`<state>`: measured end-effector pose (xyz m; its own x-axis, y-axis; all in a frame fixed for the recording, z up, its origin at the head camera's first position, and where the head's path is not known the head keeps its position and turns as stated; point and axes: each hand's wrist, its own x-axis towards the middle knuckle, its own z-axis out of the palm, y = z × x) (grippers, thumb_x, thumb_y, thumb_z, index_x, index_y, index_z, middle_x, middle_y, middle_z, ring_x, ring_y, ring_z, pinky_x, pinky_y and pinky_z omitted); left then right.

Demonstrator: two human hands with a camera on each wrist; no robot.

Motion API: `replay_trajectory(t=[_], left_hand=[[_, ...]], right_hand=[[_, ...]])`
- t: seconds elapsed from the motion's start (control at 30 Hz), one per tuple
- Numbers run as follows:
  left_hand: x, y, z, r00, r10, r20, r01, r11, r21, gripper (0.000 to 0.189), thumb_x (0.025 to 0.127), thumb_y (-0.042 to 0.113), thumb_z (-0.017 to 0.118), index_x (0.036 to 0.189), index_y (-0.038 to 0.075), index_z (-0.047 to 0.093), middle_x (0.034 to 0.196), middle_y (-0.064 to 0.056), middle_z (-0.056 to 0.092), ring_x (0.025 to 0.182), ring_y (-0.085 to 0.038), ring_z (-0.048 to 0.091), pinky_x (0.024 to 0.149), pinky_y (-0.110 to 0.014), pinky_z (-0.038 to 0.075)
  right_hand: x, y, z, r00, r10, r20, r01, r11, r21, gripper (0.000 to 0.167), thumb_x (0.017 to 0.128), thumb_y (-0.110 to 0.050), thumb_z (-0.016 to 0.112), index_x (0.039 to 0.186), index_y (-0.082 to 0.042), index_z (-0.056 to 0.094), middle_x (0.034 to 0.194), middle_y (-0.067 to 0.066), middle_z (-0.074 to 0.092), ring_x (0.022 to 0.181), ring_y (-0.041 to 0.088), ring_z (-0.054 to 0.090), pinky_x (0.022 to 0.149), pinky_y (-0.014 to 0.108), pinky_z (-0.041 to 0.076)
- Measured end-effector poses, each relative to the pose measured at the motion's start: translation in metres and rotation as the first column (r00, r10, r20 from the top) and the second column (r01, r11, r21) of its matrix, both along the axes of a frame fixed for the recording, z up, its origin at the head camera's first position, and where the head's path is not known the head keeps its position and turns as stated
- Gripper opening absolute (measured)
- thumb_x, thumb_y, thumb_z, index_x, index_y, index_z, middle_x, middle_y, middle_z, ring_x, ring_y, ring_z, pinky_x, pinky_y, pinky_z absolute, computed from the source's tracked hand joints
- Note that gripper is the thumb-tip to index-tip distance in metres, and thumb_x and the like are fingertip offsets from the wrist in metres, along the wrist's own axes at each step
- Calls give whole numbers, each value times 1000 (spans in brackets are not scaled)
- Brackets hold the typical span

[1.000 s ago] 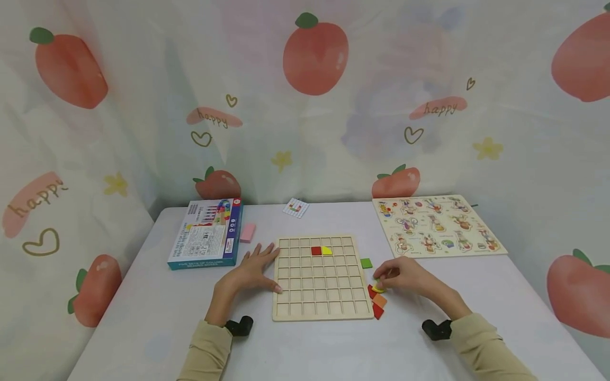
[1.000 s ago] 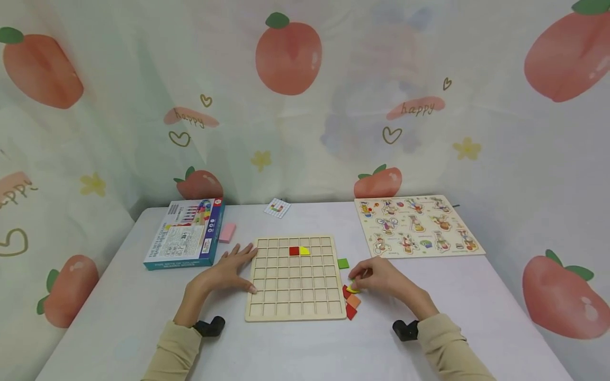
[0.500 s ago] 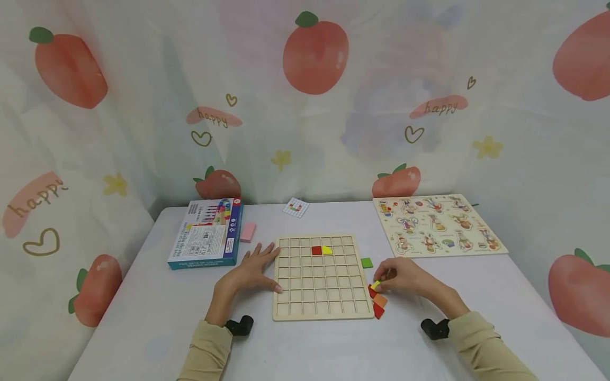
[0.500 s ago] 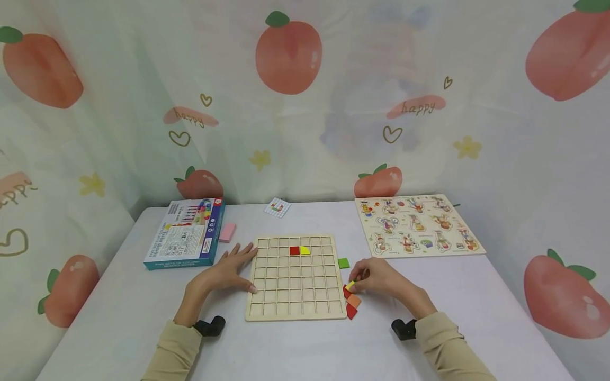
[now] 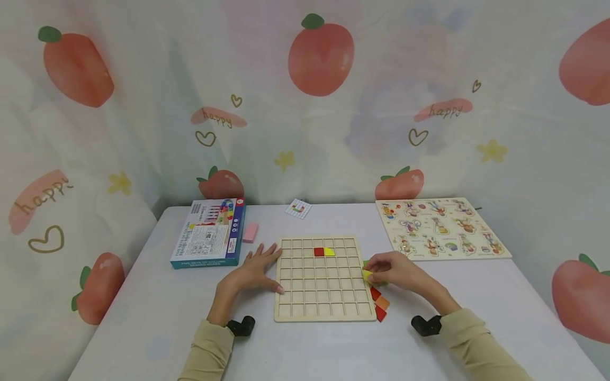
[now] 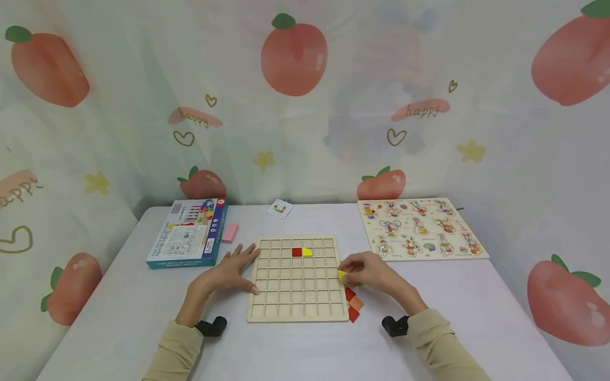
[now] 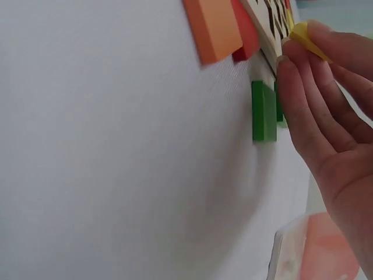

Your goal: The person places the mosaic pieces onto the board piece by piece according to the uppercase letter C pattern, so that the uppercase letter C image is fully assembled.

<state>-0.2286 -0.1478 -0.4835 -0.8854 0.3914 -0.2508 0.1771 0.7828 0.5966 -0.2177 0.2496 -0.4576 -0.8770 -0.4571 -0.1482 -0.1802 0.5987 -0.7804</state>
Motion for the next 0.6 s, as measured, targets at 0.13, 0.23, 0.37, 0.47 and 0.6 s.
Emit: replay_trajectory(t=[0.13, 0.23, 0.37, 0.47, 0.6], left_hand=[[0, 0, 1, 1000, 1, -4, -1, 1000, -1, 110, 74, 41, 91, 163, 14, 32, 173, -7, 17, 161, -35, -3, 129, -56, -3], [0, 0, 1, 1000, 3, -4, -3, 1000, 2, 110, 74, 40, 92, 163, 15, 32, 173, -7, 17, 161, -35, -3, 129, -56, -4], [0, 0, -1, 1000, 6, -1, -6, 1000, 4, 110, 74, 40, 92, 163, 14, 32, 173, -7, 17, 161, -35, -3, 129, -56, -4], [1, 1, -1, 1000, 1, -2, -1, 1000, -4, 111, 75, 42, 91, 163, 12, 31, 173, -9, 16, 161, -37, -3, 129, -58, -4], [4, 3, -1, 1000, -15, -7, 15, 1000, -21, 112, 76, 43, 89, 163, 11, 27, 173, -11, 14, 160, -39, -4, 128, -60, -5]], right_hand=[[-7, -9, 0, 1000, 28, -13, -28, 999, -17, 29, 93, -13, 74, 119, -2, 73, 92, 6, 70, 80, 19, 68, 71, 25, 57], [-11, -18, 0, 999, 36, -15, -37, 999, -33, 28, 94, -14, 73, 121, -3, 74, 99, 7, 74, 83, 20, 72, 73, 24, 57], [-17, -29, 0, 1000, 28, 7, -28, 997, -65, 26, 95, -14, 72, 118, -2, 74, 103, 9, 78, 87, 20, 75, 77, 26, 59], [-23, -38, -2, 1000, 20, 4, -20, 997, -80, 24, 96, -13, 72, 115, 0, 74, 99, 10, 78, 86, 21, 76, 79, 29, 61], [-30, -50, -5, 1000, 0, -26, -3, 997, -83, 20, 95, -11, 72, 112, 0, 75, 98, 9, 78, 85, 21, 75, 79, 29, 61]])
